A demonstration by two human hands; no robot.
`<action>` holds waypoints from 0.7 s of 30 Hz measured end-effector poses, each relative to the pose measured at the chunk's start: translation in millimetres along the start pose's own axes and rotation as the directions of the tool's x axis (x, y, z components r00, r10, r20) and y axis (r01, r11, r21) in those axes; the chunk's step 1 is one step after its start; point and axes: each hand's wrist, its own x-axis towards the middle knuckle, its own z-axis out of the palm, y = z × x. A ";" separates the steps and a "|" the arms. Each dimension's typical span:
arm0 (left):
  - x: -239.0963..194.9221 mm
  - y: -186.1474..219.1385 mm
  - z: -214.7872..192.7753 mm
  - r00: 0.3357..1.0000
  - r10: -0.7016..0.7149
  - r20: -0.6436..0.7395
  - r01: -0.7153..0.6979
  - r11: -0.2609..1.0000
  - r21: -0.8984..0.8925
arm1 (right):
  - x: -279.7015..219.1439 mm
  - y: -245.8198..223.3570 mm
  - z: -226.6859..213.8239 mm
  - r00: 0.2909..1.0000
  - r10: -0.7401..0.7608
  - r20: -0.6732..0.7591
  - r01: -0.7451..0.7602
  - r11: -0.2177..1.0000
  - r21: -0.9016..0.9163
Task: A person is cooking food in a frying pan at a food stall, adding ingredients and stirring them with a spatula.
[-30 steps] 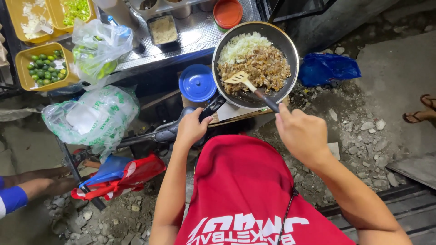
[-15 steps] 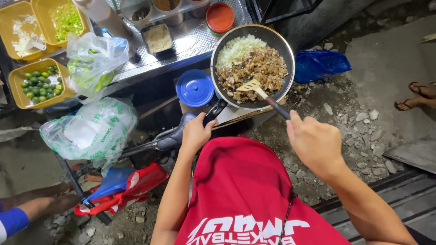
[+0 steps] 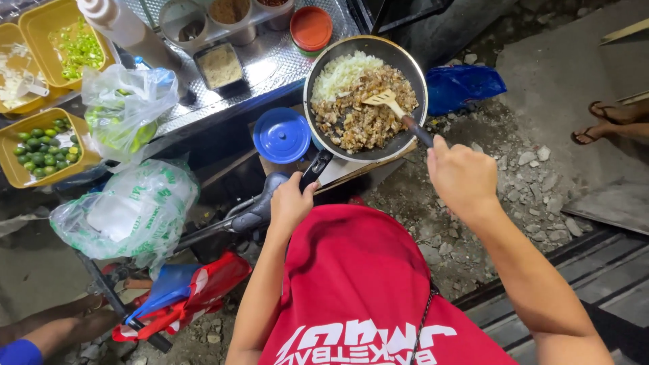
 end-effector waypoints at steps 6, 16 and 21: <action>-2.3 4.2 -4.2 1.000 -0.023 0.001 0.023 1.000 0.004 | 3.8 22.9 -14.5 0.983 0.007 0.183 -0.030 0.992 0.121; -5.2 7.9 -5.6 0.999 -0.033 -0.015 0.034 0.999 0.024 | 20.0 64.3 -18.0 0.920 0.028 0.391 -0.047 0.998 0.039; -1.7 4.0 -1.3 0.998 0.001 -0.067 0.001 0.999 0.039 | 41.5 142.1 -19.7 0.963 -0.166 0.211 0.196 0.972 -0.128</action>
